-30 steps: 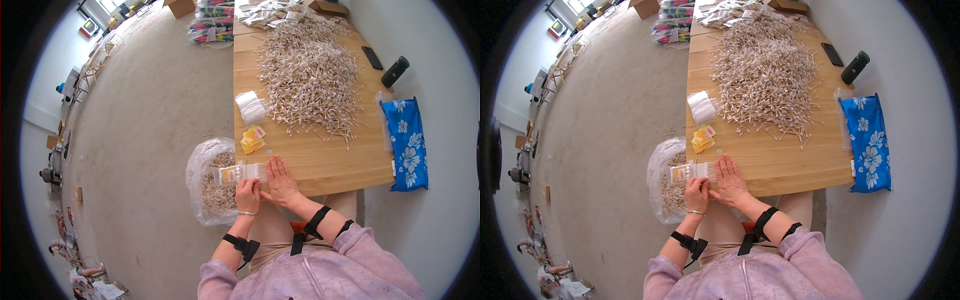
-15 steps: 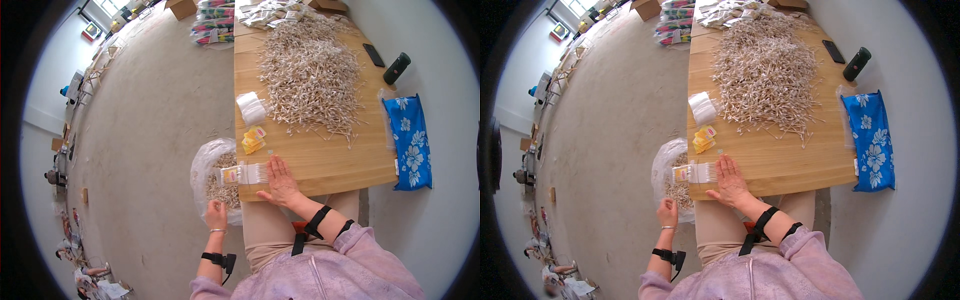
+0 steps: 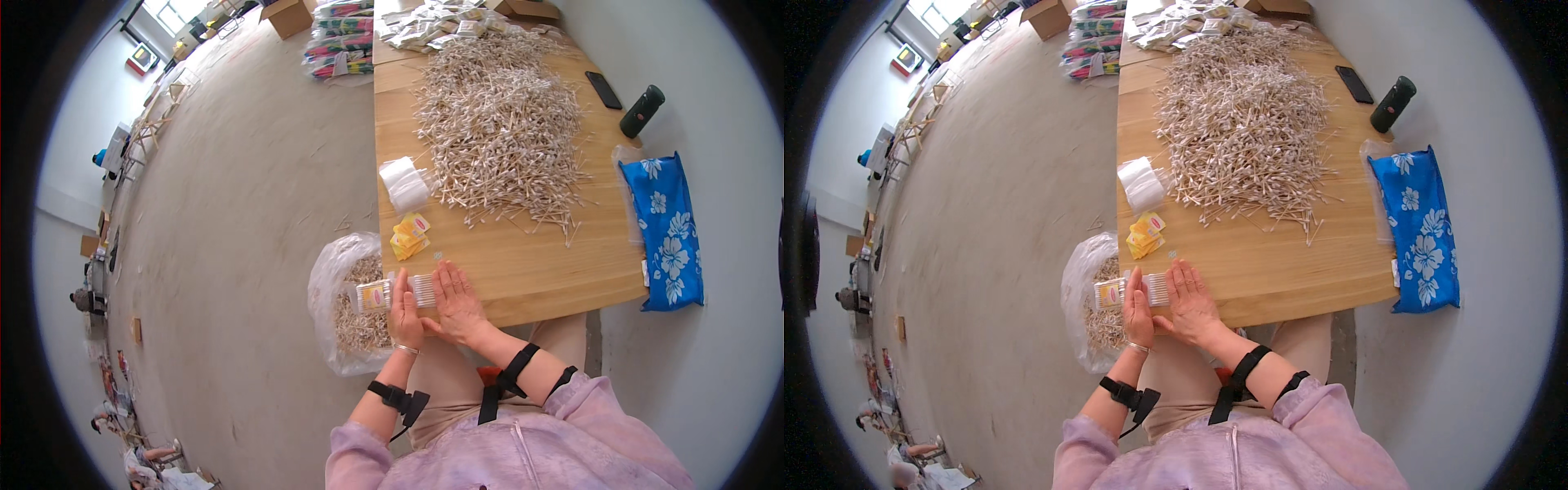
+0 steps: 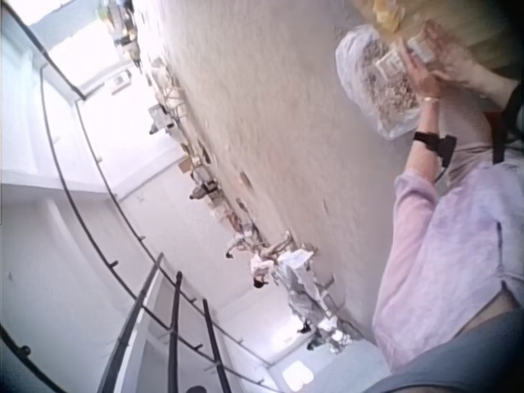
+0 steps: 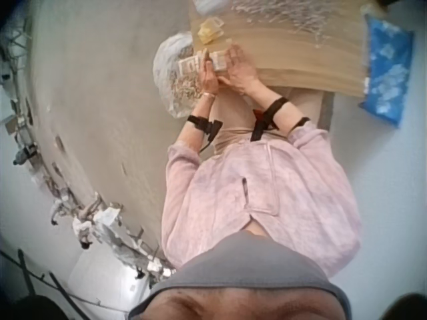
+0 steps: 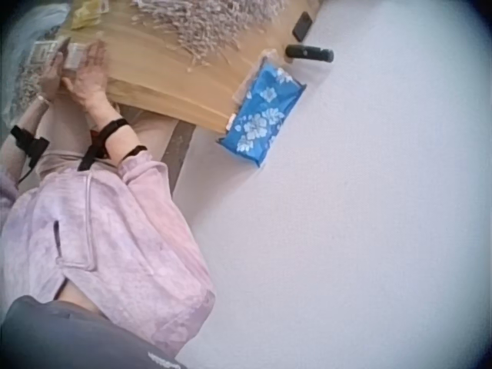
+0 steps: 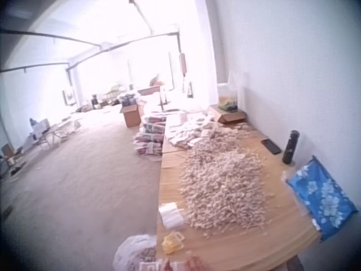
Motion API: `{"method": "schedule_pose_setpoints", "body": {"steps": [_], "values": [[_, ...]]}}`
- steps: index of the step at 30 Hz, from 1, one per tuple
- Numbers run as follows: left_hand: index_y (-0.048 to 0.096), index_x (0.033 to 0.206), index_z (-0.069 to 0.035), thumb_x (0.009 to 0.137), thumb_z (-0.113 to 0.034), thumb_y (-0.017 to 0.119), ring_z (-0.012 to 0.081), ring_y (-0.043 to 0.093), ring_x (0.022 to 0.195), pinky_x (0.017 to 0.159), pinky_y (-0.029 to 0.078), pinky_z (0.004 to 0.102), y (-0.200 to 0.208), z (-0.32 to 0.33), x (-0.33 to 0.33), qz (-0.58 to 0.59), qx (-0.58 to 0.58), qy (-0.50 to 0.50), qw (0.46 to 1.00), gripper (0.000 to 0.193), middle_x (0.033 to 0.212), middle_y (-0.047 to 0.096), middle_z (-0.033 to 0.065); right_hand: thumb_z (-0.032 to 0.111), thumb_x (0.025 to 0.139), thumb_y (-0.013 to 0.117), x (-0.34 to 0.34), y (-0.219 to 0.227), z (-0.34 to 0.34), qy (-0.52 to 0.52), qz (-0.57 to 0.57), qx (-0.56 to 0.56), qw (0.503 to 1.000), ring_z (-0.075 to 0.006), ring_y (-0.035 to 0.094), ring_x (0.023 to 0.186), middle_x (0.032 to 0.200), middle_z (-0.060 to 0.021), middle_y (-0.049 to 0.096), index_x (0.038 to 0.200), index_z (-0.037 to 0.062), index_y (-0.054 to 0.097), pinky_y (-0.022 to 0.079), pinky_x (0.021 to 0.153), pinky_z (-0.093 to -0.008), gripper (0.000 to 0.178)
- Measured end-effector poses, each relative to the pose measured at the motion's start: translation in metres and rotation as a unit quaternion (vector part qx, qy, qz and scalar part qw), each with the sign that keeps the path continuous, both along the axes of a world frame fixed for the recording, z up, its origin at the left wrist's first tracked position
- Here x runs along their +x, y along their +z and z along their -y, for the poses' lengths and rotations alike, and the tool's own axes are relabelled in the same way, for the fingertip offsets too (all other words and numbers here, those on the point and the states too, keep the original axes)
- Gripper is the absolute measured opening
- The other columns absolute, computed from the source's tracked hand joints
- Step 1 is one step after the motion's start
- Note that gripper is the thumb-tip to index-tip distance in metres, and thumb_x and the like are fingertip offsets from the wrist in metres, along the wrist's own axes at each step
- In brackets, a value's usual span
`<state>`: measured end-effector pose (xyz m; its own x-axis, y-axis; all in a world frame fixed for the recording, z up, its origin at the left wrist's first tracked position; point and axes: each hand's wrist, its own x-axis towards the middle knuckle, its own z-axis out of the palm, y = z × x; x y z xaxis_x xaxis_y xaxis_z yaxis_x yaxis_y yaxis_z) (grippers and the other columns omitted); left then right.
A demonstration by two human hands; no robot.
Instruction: Counting and sorting cotton swabs on a table and placing them into small plastic bags.
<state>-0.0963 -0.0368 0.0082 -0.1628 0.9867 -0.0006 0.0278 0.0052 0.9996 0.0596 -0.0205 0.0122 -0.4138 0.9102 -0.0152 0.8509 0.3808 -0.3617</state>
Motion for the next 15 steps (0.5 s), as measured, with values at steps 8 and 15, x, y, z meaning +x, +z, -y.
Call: {"method": "schedule_pose_setpoints", "body": {"steps": [8, 15], "values": [[0.033, 0.138, 0.005, 0.102, -0.025, 0.032, 0.0196, 0.029, 0.135, 0.113, 0.021, 0.0321, -0.024, -0.020, 0.022, 0.158, -0.007, -0.004, 0.987, 0.048, 0.145, 0.033, 0.0129, 0.050, 0.081, 0.057, -0.001, -0.005, 0.001, 0.003, -0.008, 0.017, 1.000, -0.0377, 0.007, 0.142, 0.149, -0.0271, 0.012, 0.140, -0.0111, 0.018, 0.006, 0.116, -0.0453, 0.094], [0.047, 0.132, -0.003, 0.096, -0.023, 0.045, 0.0251, 0.047, 0.113, 0.100, 0.034, 0.0361, -0.013, -0.004, 0.006, -0.215, 0.075, -0.039, 0.973, 0.041, 0.120, 0.050, 0.0128, 0.049, 0.080, 0.058, -0.001, -0.001, 0.000, 0.006, -0.033, -0.002, 0.999, -0.0381, 0.007, 0.142, 0.149, -0.0276, 0.012, 0.140, -0.0113, 0.018, 0.006, 0.116, -0.0453, 0.094]]}}
